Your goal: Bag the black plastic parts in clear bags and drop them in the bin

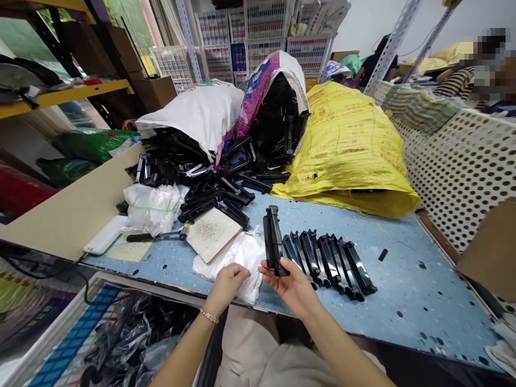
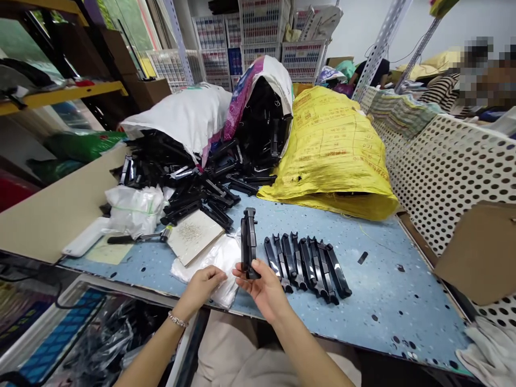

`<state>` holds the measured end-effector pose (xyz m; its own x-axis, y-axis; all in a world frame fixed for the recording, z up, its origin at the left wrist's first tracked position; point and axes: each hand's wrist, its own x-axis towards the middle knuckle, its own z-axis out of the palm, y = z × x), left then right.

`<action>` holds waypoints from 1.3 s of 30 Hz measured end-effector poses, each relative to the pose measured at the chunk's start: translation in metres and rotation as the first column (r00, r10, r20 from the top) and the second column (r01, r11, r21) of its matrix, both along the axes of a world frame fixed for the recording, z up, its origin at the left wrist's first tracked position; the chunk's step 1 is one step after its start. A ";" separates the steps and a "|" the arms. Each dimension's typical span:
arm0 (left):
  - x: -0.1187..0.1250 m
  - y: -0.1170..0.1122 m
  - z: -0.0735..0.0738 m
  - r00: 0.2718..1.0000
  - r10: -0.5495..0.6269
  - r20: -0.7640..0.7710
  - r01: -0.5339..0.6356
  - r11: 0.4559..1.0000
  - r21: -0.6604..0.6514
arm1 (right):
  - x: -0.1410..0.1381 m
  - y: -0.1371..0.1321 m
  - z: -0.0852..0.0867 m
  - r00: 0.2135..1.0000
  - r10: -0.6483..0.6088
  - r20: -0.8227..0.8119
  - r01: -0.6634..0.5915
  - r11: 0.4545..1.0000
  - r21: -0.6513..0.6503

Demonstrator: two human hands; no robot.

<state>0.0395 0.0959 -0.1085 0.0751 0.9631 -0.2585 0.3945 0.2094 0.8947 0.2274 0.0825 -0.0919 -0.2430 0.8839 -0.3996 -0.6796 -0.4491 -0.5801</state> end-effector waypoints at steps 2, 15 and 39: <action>0.000 -0.001 0.000 1.000 -0.005 0.011 0.005 1.000 -0.014 | -0.007 0.005 0.000 0.999 0.008 -0.036 -0.009 1.000 -0.017; -0.008 -0.014 0.020 0.966 0.052 -0.252 0.047 0.928 0.370 | -0.030 0.022 -0.029 0.997 -0.039 -0.061 0.031 0.992 -0.121; 0.000 -0.057 0.028 0.844 -0.290 -0.451 0.492 0.754 0.436 | -0.009 -0.037 -0.032 0.754 0.343 -0.561 -0.501 0.852 -0.152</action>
<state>0.0398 0.0385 -0.0805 0.4821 0.8565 0.1844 0.6270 -0.4843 0.6102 0.2187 0.0450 -0.1242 -0.7960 0.5115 -0.3235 -0.5339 -0.8452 -0.0227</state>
